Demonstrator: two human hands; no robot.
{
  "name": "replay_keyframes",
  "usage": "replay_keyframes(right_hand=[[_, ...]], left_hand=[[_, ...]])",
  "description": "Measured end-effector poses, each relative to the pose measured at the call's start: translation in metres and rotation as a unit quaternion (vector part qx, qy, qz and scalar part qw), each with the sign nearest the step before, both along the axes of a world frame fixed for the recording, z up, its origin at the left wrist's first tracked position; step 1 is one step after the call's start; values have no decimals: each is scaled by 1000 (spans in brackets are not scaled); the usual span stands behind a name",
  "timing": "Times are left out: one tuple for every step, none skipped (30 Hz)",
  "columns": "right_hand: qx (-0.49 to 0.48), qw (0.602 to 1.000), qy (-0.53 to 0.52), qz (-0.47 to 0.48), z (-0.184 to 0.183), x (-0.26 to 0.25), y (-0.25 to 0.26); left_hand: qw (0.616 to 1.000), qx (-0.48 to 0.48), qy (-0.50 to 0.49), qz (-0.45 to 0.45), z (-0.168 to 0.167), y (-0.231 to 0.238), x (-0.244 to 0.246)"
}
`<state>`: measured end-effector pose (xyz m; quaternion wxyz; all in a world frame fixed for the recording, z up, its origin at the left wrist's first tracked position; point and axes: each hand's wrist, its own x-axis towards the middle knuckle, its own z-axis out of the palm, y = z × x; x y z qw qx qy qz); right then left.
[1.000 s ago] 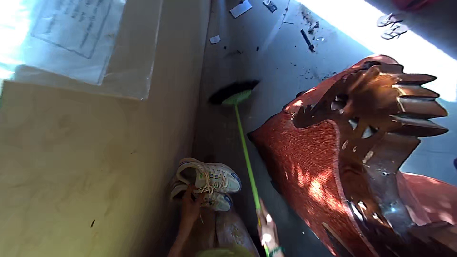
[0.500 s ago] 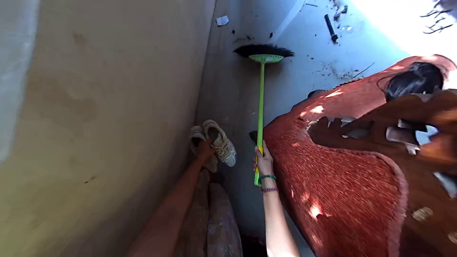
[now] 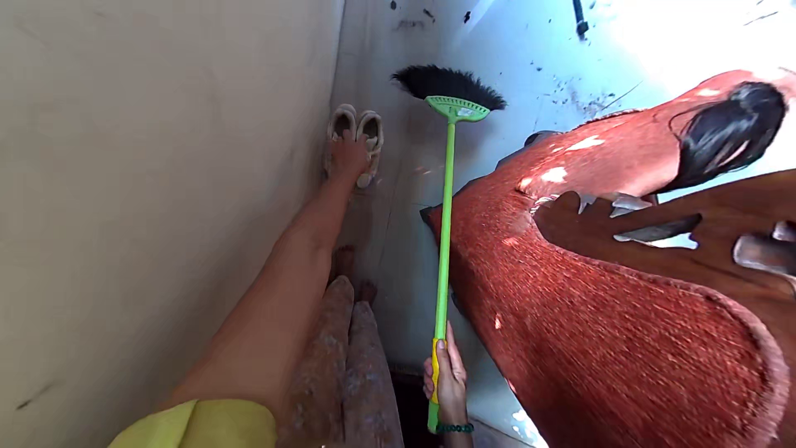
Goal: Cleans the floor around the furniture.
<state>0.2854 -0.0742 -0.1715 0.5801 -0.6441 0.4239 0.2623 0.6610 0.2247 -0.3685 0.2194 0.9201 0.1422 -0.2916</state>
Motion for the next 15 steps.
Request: replay_keyframes(right_hand=[[2, 1000, 9, -4, -8, -7, 5], [1, 1000, 23, -3, -20, -11, 11], [2, 999, 43, 2, -37, -9, 18], [5, 998, 68, 14, -53, 0, 23], [7, 995, 93, 29, -68, 18, 26], [7, 993, 113, 39, -78, 42, 28], [-4, 993, 110, 44, -81, 67, 32], [-32, 994, 92, 49, -82, 91, 34], [-58, 993, 77, 64, -80, 113, 32], [-72, 993, 63, 74, -77, 126, 30], [-73, 993, 51, 76, -72, 127, 26], [-65, 994, 42, 79, -66, 116, 20], [-55, 994, 32, 84, -57, 96, 12], [-47, 994, 23, 94, -46, 68, 3], [-46, 993, 18, 111, -32, 35, -6]], left_hand=[[1000, -2, -14, 3, 5, -2, -5], [1000, -11, -23, 7, 10, -6, -19], [1000, -21, -22, 7, 13, -10, -38], [999, -37, -9, 14, 16, -15, -65], [998, -50, 20, 23, 20, -21, -98], [995, -63, 60, 38, 20, -27, -138], [990, -83, 103, 56, 17, -34, -185], [982, -112, 132, 73, 13, -38, -236], [976, -143, 139, 92, 12, -43, -291], [965, -183, 150, 115, 29, -44, -341], [946, -217, 191, 146, 67, -41, -381], [924, -229, 255, 171, 120, -39, -411], [912, -201, 311, 174, 170, -40, -432], [910, -164, 355, 137, 194, -41, -451], [944, -198, 260, 36, 162, -28, -487]])
